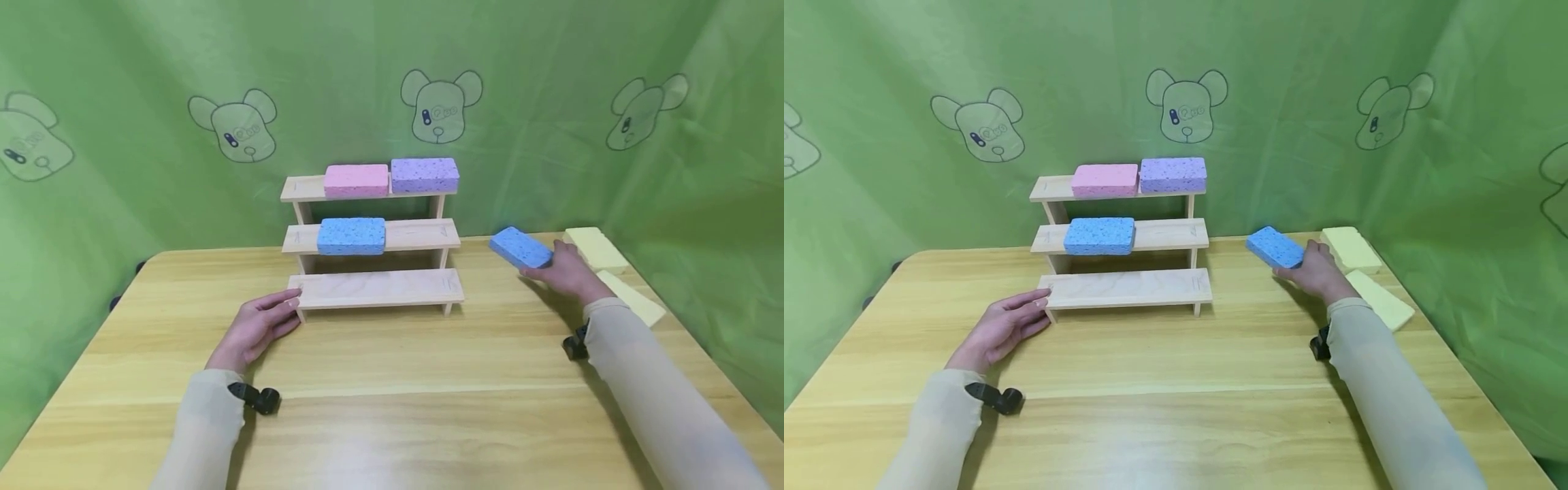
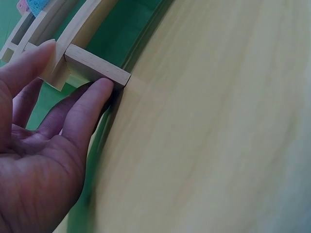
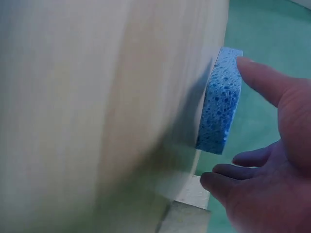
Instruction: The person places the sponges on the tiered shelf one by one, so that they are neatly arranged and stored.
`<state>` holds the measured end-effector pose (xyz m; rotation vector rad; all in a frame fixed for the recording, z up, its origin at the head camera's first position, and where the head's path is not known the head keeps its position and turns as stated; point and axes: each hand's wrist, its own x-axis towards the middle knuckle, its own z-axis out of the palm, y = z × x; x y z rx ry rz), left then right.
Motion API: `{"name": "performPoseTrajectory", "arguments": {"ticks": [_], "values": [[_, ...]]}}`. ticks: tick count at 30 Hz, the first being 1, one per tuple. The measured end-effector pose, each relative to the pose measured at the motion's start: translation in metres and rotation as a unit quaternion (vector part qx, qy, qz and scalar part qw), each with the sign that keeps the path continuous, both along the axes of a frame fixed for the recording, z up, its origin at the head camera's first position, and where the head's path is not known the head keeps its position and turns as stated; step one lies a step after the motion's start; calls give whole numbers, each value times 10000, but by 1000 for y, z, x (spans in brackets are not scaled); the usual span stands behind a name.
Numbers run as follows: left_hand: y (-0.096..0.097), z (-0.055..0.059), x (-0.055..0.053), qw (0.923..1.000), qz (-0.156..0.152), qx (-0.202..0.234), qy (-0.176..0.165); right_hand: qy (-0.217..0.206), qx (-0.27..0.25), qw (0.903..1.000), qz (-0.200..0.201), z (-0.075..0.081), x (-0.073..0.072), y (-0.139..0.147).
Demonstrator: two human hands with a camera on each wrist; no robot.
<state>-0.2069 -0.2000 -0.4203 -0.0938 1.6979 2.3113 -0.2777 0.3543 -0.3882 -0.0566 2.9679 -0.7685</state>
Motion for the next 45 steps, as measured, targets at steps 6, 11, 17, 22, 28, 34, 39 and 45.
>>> {"name": "performPoseTrajectory", "arguments": {"ticks": [6, 11, 17, 22, 28, 34, 39, 45], "values": [[0, 0, 0, 10000, -26, -67, 34, 130, 86, 9999, 18, -6, -7, 6], [0, -1, -1, 10000, 10, -26, 54, 295, 152, 9992, 225, -8, -14, 7], [-1, -2, -1, 10000, 56, -5, 13, 275, 136, 9991, 296, -4, -17, 4], [0, -1, 0, 10000, 43, -9, 32, 179, 62, 9993, 328, -3, -15, 6], [0, -1, 0, 10000, 56, 37, 26, 44, 38, 9995, 314, 0, -10, 8], [-1, -2, -1, 10000, 46, 42, 12, 49, -136, 9994, 310, 9, 2, 10], [0, -2, -2, 10000, 36, 21, 18, 6, -351, 9987, 381, 16, 10, 12], [0, -2, -1, 10000, 66, 25, 2, -47, -367, 9982, 471, 18, 13, 15]]}}
